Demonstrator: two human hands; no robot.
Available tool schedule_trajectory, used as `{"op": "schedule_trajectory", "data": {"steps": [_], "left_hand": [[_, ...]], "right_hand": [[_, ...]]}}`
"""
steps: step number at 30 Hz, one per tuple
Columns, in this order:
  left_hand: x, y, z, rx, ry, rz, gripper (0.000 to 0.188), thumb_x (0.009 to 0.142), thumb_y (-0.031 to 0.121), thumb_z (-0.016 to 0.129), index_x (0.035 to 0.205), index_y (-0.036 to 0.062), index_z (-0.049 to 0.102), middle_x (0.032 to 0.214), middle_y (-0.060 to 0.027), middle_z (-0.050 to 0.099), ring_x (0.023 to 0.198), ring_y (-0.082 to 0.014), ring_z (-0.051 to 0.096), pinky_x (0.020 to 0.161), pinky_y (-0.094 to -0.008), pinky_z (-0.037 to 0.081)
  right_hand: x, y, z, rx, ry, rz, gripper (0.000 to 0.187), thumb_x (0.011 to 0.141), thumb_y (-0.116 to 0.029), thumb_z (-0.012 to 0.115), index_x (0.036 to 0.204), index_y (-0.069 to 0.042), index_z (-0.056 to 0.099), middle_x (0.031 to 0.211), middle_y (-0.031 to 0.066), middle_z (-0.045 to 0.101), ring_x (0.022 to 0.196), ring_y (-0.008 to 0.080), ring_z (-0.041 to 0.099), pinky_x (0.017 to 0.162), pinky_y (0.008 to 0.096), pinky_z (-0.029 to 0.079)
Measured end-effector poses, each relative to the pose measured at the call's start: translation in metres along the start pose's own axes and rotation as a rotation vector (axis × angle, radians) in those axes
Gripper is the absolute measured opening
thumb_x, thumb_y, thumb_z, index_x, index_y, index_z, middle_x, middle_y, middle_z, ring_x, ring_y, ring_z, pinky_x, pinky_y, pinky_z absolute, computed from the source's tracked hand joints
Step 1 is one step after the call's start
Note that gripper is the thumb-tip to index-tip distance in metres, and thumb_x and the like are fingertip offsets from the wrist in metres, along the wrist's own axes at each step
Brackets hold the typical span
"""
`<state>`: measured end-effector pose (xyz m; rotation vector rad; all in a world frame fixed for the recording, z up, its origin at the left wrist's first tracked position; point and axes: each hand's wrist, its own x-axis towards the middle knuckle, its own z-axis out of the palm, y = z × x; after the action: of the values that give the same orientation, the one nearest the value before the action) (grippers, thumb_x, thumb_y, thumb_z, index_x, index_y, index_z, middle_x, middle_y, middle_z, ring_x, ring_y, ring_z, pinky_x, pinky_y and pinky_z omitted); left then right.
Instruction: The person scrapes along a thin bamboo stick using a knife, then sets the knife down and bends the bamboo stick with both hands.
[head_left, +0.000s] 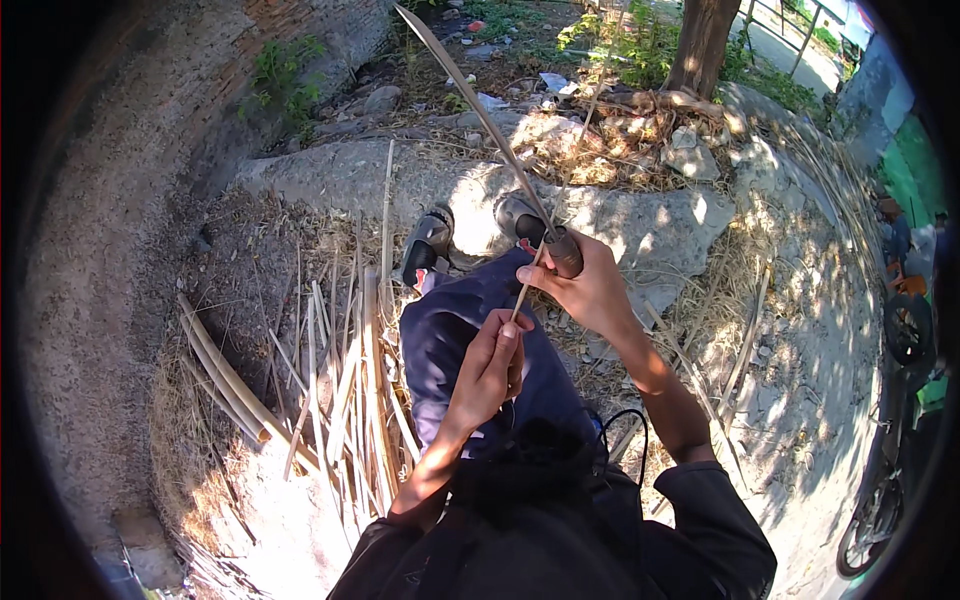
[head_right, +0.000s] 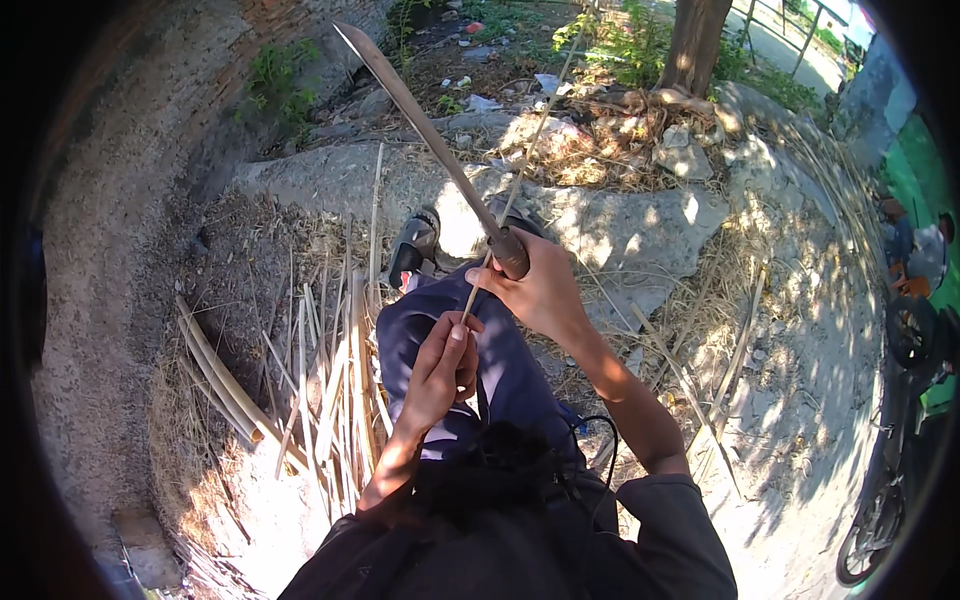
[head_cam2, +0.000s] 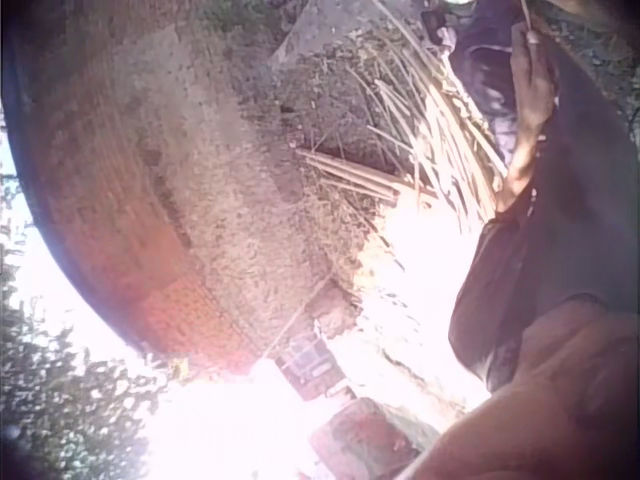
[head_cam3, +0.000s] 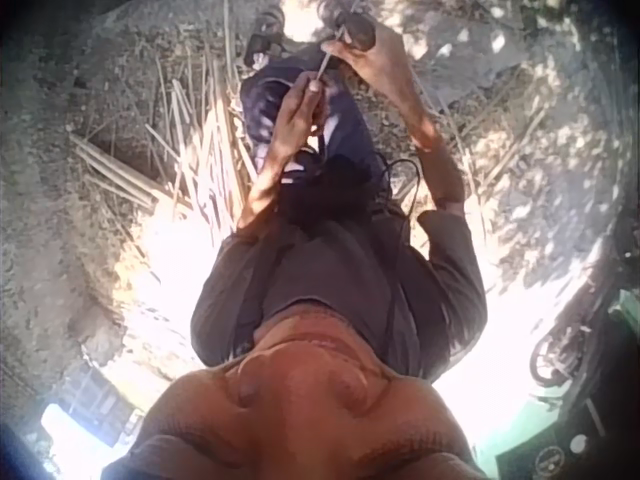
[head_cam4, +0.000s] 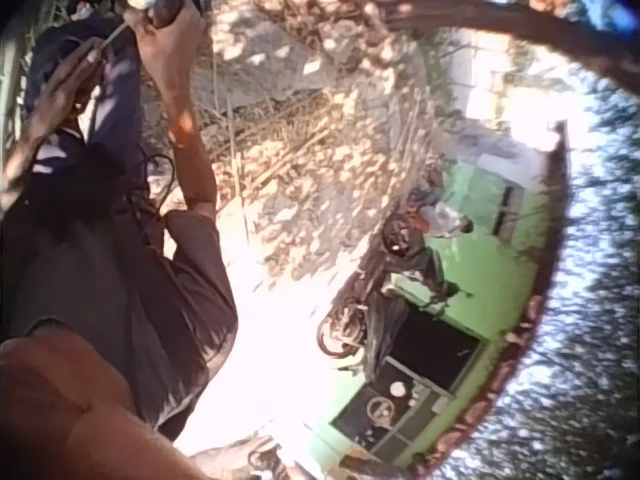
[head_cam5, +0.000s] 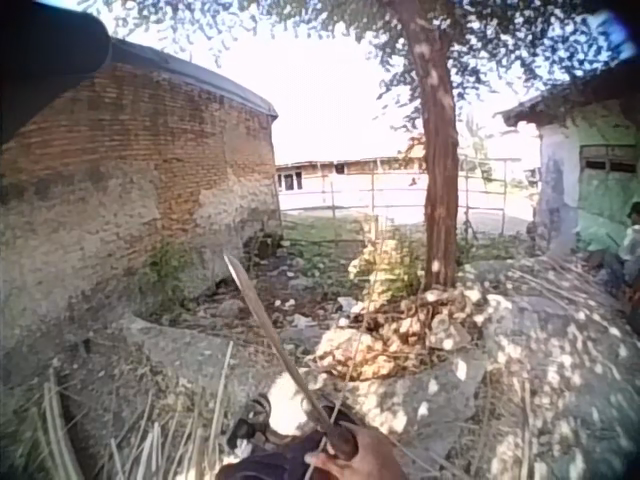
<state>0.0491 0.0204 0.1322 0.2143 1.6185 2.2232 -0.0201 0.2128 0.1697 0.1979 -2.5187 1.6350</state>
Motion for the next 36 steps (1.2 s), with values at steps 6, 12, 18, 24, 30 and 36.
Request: {"op": "schedule_trajectory", "data": {"steps": [6, 12, 18, 24, 30, 36], "left_hand": [[-0.015, 0.008, -0.014, 0.721, 0.030, 0.051, 0.033, 0.117, 0.031, 0.045, 0.115, 0.0019, 0.060, 0.065, -0.0071, 0.049, 0.055, -0.0183, 0.052, 0.055, -0.0371, 0.042], [-0.015, -0.003, -0.013, 0.726, -0.001, 0.082, 0.036, 0.116, 0.029, 0.047, 0.100, 0.0007, 0.062, 0.065, -0.0133, 0.054, 0.058, -0.0288, 0.055, 0.059, -0.0419, 0.043], [-0.009, -0.007, -0.008, 0.740, 0.116, 0.145, 0.034, 0.116, 0.024, 0.047, 0.094, 0.0019, 0.060, 0.062, -0.0153, 0.056, 0.057, -0.0390, 0.060, 0.057, -0.0436, 0.043], [0.000, -0.024, -0.004, 0.944, 0.205, 0.356, 0.025, 0.113, 0.020, 0.050, 0.097, 0.0028, 0.057, 0.066, -0.0184, 0.065, 0.066, -0.0427, 0.068, 0.061, -0.0515, 0.052], [0.008, -0.020, 0.002, 1.156, 0.142, 0.262, 0.019, 0.109, 0.020, 0.056, 0.100, 0.0033, 0.062, 0.070, -0.0195, 0.070, 0.069, -0.0435, 0.072, 0.064, -0.0538, 0.059], [0.008, -0.006, 0.013, 1.333, 0.014, 0.127, 0.021, 0.105, 0.020, 0.058, 0.099, 0.0019, 0.066, 0.072, -0.0266, 0.070, 0.070, -0.0480, 0.072, 0.065, -0.0576, 0.058]], "right_hand": [[0.007, 0.017, -0.001, 0.099, 0.071, 0.008, 0.039, 0.082, -0.032, 0.093, 0.091, -0.004, 0.067, 0.073, 0.0026, 0.065, 0.068, 0.0123, 0.058, 0.066, 0.0328, 0.049], [0.005, 0.006, -0.004, 0.045, 0.069, 0.050, 0.039, 0.084, -0.032, 0.092, 0.095, -0.002, 0.068, 0.073, 0.0024, 0.065, 0.069, 0.0101, 0.058, 0.066, 0.0325, 0.049], [-0.007, 0.026, -0.004, -0.117, 0.127, -0.155, 0.033, 0.088, -0.028, 0.088, 0.092, 0.000, 0.069, 0.061, 0.0022, 0.058, 0.056, 0.0096, 0.052, 0.055, 0.0323, 0.043], [-0.049, 0.046, -0.001, -0.214, -0.043, -0.185, 0.036, 0.091, -0.033, 0.083, 0.093, -0.002, 0.066, 0.059, 0.0122, 0.054, 0.050, 0.0285, 0.058, 0.052, 0.0409, 0.043], [-0.083, 0.083, 0.008, -0.302, -0.147, -0.055, 0.030, 0.083, -0.026, 0.080, 0.099, -0.005, 0.066, 0.069, 0.0192, 0.067, 0.068, 0.0440, 0.069, 0.060, 0.0511, 0.053], [-0.100, 0.081, -0.001, -0.143, -0.168, 0.018, 0.028, 0.086, -0.024, 0.079, 0.099, -0.002, 0.066, 0.067, 0.0184, 0.065, 0.062, 0.0413, 0.067, 0.059, 0.0471, 0.051]]}}
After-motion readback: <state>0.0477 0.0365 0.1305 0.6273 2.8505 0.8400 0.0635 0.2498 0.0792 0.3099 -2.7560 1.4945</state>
